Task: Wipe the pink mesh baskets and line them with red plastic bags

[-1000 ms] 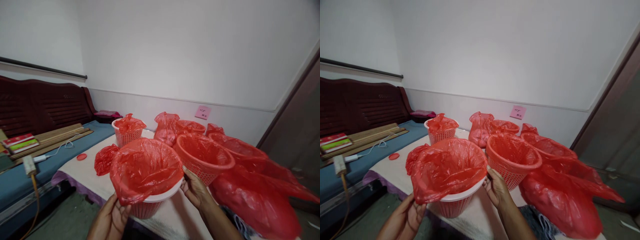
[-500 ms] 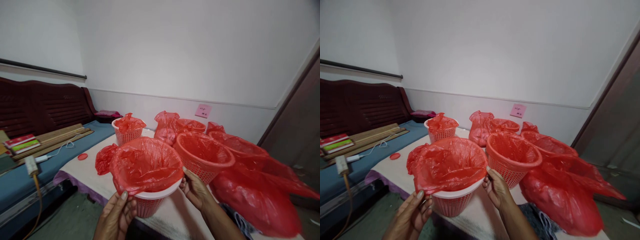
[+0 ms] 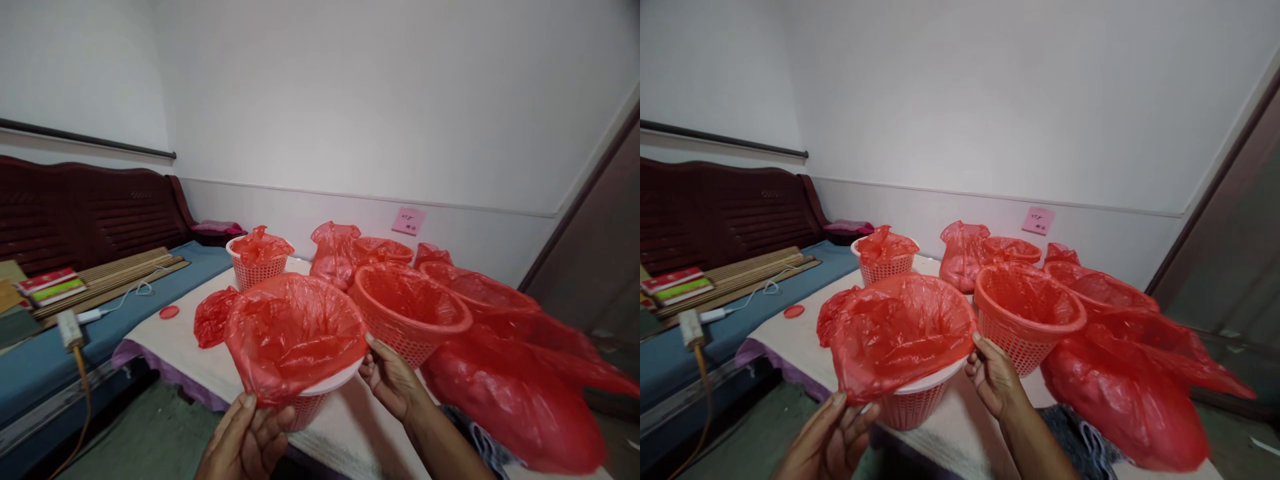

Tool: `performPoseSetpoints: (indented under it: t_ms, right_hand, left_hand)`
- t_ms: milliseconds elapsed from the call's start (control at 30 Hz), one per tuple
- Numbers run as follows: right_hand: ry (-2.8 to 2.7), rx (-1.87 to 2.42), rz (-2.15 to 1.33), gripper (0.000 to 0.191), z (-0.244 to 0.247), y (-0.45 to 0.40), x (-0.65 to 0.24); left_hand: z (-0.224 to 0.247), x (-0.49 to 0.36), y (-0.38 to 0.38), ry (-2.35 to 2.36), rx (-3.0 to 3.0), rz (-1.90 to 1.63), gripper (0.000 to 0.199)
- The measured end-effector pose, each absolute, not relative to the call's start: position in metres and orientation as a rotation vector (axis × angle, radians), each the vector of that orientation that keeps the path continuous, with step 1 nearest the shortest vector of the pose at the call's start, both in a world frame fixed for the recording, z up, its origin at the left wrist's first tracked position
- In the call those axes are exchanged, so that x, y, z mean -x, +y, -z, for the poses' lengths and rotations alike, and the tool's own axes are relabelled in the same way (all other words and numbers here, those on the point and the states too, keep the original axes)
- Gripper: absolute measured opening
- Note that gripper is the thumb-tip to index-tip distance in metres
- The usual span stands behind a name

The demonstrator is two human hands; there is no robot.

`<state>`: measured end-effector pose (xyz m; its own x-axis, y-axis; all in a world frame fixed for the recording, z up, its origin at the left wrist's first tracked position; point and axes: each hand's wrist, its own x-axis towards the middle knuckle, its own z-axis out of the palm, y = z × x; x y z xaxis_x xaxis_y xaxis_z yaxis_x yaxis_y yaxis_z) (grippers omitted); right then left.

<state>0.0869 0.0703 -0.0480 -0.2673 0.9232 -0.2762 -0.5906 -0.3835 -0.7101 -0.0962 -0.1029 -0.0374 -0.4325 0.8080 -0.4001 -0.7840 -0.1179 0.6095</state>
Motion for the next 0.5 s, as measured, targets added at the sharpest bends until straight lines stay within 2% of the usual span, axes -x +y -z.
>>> performPoseSetpoints:
  t_ms: [233,500]
  right_hand:
    - [-0.629,0.784,-1.848,0.023,0.049,0.069,-0.088]
    - [-0.664,0.678,-1.888,0.032,0.061,0.069,-0.093]
  left_hand:
    - [0.042,0.074,-0.095,0.905,-0.079,-1.788,0.024]
    - [0.08,0.078,-0.08,0.924,-0.105,-1.852,0.034]
